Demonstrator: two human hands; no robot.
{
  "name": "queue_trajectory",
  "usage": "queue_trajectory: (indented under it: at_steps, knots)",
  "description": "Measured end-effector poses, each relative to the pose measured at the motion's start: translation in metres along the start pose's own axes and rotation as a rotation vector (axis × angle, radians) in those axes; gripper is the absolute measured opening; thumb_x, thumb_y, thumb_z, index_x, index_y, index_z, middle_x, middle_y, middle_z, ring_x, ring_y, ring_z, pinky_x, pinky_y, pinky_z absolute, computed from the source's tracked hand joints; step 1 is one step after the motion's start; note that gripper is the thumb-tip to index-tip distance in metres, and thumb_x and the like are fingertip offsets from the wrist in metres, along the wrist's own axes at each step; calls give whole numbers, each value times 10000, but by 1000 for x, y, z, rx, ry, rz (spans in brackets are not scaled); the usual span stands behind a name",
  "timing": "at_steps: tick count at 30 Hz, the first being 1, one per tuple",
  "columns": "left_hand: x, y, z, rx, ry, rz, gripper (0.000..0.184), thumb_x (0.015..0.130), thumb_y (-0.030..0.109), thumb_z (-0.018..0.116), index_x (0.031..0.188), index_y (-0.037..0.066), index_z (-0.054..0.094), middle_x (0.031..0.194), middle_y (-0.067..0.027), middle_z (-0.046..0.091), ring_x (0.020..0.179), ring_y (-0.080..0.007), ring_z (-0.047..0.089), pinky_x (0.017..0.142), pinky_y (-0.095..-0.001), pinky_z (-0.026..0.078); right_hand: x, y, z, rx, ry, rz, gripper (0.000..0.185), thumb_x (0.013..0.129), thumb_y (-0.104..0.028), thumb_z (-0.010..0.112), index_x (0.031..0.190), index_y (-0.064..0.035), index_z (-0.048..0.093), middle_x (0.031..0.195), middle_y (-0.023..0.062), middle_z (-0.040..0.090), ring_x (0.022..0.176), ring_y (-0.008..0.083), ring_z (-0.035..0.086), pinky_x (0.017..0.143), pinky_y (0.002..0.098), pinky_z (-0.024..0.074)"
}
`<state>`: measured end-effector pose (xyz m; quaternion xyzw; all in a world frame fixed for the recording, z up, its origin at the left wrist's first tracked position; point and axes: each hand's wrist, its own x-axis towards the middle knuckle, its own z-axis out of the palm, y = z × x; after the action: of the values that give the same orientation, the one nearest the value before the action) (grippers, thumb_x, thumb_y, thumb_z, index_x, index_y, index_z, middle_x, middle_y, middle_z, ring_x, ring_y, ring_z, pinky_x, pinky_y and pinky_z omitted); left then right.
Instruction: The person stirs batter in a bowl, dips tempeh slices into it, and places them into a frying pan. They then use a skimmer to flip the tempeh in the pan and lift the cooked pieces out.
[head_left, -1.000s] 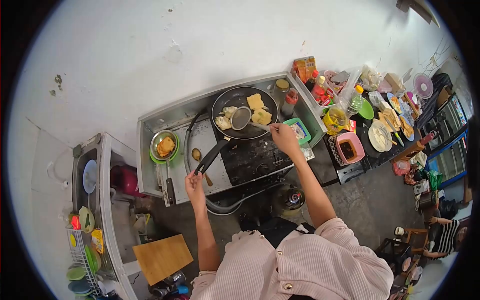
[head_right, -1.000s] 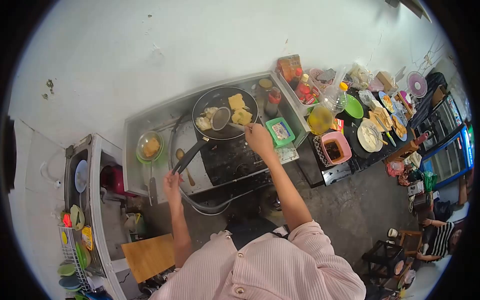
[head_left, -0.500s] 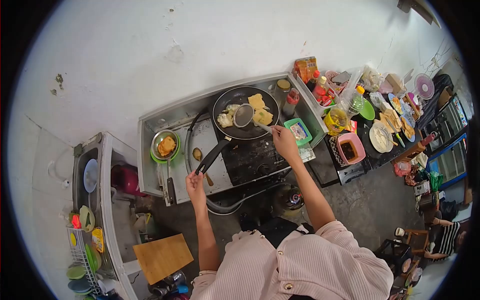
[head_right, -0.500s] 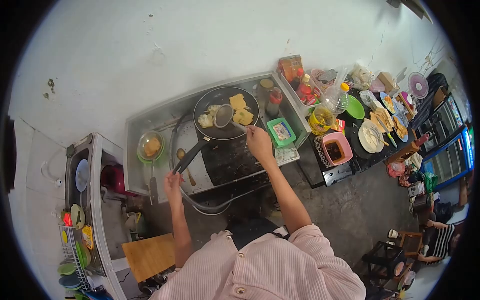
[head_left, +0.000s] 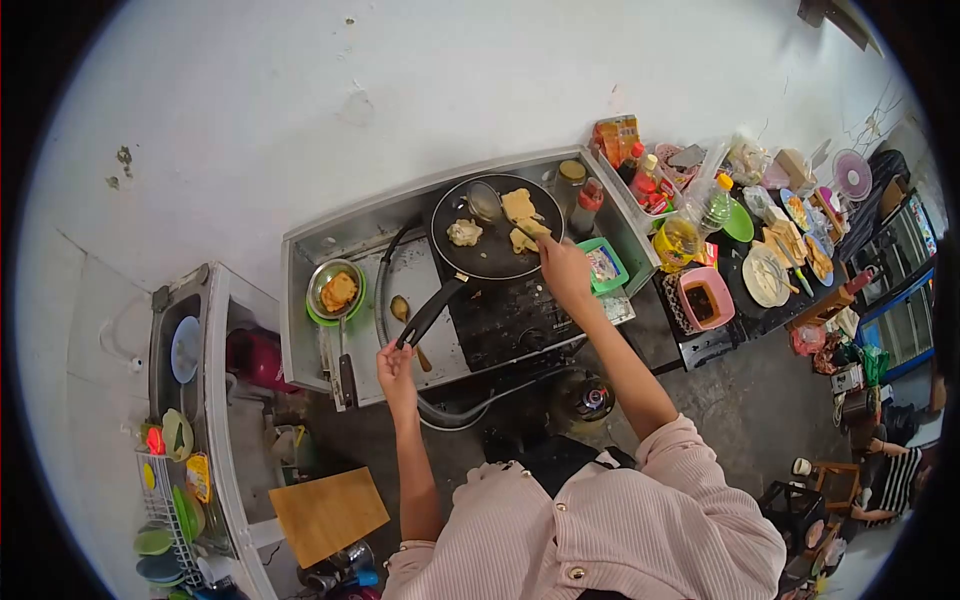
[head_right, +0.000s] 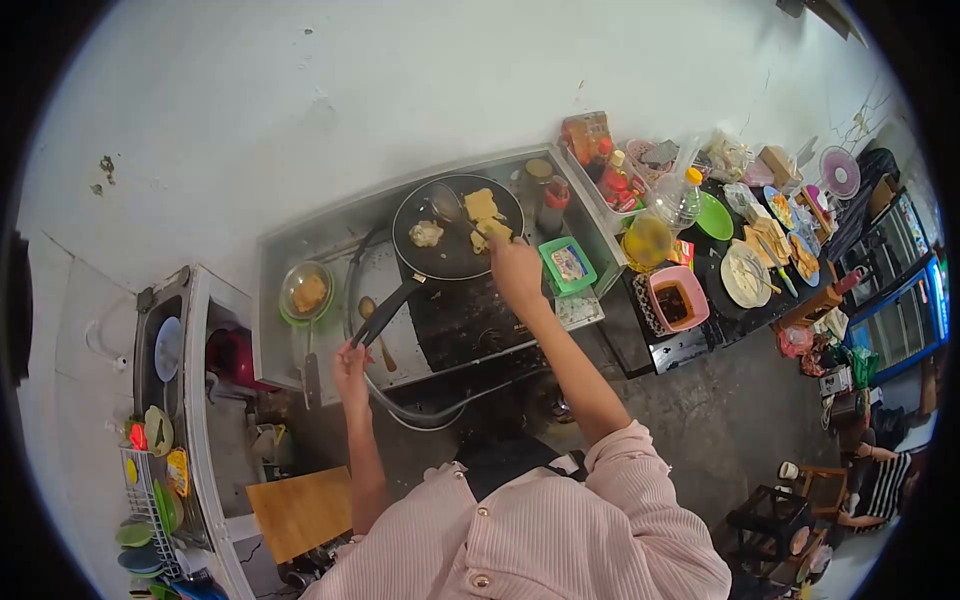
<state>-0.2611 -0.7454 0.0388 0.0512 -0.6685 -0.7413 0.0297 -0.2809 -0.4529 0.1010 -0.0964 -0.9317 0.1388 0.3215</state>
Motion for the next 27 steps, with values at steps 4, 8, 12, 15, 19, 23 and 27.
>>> queue_trajectory:
  at_steps: [4, 8, 12, 15, 19, 23, 27]
  knots:
    - [-1, 3, 0, 22, 7, -21, 363, 851, 186, 546, 1129, -21, 436, 862, -48, 527, 842, -140, 546, 795, -251, 398, 10, 3, -6, 14, 17, -42, 120, 796, -158, 522, 828, -80, 607, 571, 136, 541, 593, 287, 552, 539, 385, 441]
    - [-2, 5, 2, 15, 5, 1, 324, 857, 175, 536, 1101, -19, 451, 825, -40, 518, 840, -132, 545, 781, -249, 402, 21, 6, 0, 81, -10, -32, 146, 802, -169, 519, 870, -113, 635, 603, 162, 559, 604, 314, 549, 560, 397, 446]
    - [0, 3, 0, -16, -10, -3, 317, 851, 168, 551, 1089, -18, 454, 853, -45, 531, 856, -119, 533, 795, -235, 385, 33, 27, 17, 221, -111, 17, 179, 802, -206, 523, 904, -120, 643, 684, 174, 585, 681, 338, 566, 610, 405, 451]
    - [-2, 3, 1, -2, 5, -10, 332, 851, 182, 550, 1102, -12, 452, 856, -39, 531, 849, -117, 532, 790, -237, 382, 41, 45, 16, 321, -229, 93, 210, 817, -231, 524, 941, -102, 633, 742, 178, 593, 719, 330, 580, 631, 374, 449]
    - [0, 0, -1, 19, -7, -18, 355, 855, 204, 539, 1127, -3, 444, 854, -31, 525, 834, -123, 532, 790, -245, 377, 50, 68, 8, 417, -351, 175, 258, 818, -265, 547, 957, -63, 625, 727, 174, 605, 702, 272, 611, 632, 336, 448]
    - [-3, 6, 2, 14, -9, -33, 355, 855, 208, 539, 1129, 4, 443, 873, -31, 524, 845, -121, 526, 804, -248, 376, 58, 77, -1, 431, -374, 220, 303, 789, -317, 573, 907, -48, 647, 669, 144, 615, 665, 251, 615, 626, 331, 455]
    - [-1, 3, 0, 22, -11, -34, 346, 856, 205, 538, 1125, 8, 446, 881, -32, 524, 860, -119, 521, 814, -254, 379, 60, 82, -3, 406, -380, 204, 309, 784, -342, 577, 883, -61, 659, 658, 137, 613, 671, 253, 614, 645, 332, 459]
